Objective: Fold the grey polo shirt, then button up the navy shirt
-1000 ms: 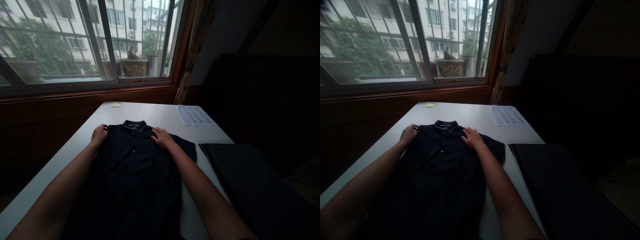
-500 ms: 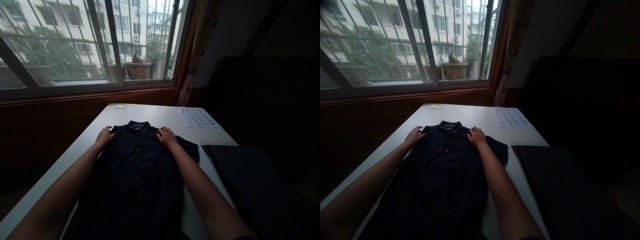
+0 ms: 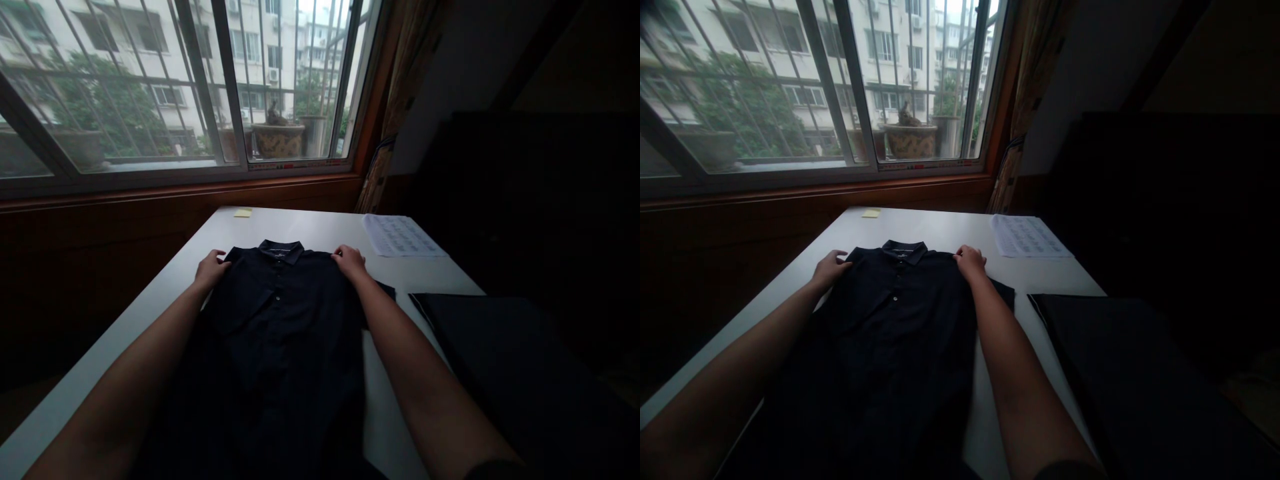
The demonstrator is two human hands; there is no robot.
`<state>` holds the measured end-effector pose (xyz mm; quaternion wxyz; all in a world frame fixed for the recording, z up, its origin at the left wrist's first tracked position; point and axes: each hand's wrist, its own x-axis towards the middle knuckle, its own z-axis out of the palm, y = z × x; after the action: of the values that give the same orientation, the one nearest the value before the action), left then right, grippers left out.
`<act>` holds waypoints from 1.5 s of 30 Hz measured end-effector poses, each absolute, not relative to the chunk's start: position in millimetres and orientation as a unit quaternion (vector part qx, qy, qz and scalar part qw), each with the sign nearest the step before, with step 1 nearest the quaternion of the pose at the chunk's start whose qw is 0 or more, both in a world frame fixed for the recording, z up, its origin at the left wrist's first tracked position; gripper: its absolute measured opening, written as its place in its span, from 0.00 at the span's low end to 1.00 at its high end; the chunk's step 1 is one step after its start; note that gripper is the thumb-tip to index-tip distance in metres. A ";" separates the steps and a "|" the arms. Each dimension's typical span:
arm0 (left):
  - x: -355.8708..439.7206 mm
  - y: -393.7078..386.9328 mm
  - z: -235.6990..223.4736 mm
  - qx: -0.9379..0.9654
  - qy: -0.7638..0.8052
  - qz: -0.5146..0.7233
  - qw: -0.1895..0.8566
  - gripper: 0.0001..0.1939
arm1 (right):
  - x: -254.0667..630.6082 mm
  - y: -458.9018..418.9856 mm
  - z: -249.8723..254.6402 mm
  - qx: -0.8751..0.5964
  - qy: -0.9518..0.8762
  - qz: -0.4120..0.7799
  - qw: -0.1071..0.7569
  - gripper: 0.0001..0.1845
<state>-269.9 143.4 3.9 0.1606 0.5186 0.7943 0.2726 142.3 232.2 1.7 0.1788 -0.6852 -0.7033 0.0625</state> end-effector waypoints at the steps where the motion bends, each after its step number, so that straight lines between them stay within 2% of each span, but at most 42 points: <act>1: -270.2 146.8 4.8 0.518 0.794 0.278 0.153 0.18 | 139.2 235.0 4.6 -0.683 -0.704 0.053 0.188 0.09; 7: -278.3 164.3 12.5 0.527 0.788 0.300 0.108 0.20 | 119.4 245.8 21.3 -0.656 -0.716 0.008 0.238 0.09; 13: -286.8 149.1 7.3 0.580 0.756 0.286 0.103 0.23 | 109.8 222.4 25.7 -0.615 -0.749 0.004 0.246 0.15; 19: -278.2 69.1 3.5 0.677 0.674 0.284 0.086 0.24 | 111.5 137.9 26.1 -0.502 -0.836 0.028 0.218 0.12; 23: -269.5 -3.9 0.9 0.746 0.604 0.263 0.092 0.20 | 129.9 65.4 19.0 -0.435 -0.882 0.053 0.172 0.13; 25: -268.3 -34.8 -3.2 0.788 0.566 0.232 0.067 0.18 | 144.8 37.2 11.6 -0.432 -0.891 0.049 0.131 0.15; 28: -270.2 -66.8 -9.9 0.804 0.559 0.200 0.031 0.16 | 167.7 14.7 -0.4 -0.484 -0.866 0.027 0.124 0.19; 32: -271.9 -80.2 -11.4 0.780 0.589 0.209 0.024 0.15 | 182.0 19.6 -11.2 -0.569 -0.797 0.046 0.197 0.21; 35: -267.0 -71.5 -6.6 0.773 0.585 0.236 0.066 0.15 | 176.6 40.0 -14.0 -0.591 -0.764 0.069 0.249 0.22; 40: -255.9 -41.9 -2.9 0.764 0.588 0.248 0.097 0.15 | 161.8 80.5 -15.4 -0.594 -0.747 0.098 0.282 0.15; 45: -258.0 -18.1 -7.1 0.751 0.605 0.256 0.065 0.15 | 165.9 105.2 -19.2 -0.596 -0.738 0.119 0.295 0.16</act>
<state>-258.0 -18.1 -7.1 0.0647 0.7510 0.6054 0.2555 165.9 105.2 -19.2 0.2949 -0.5957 -0.7376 0.1192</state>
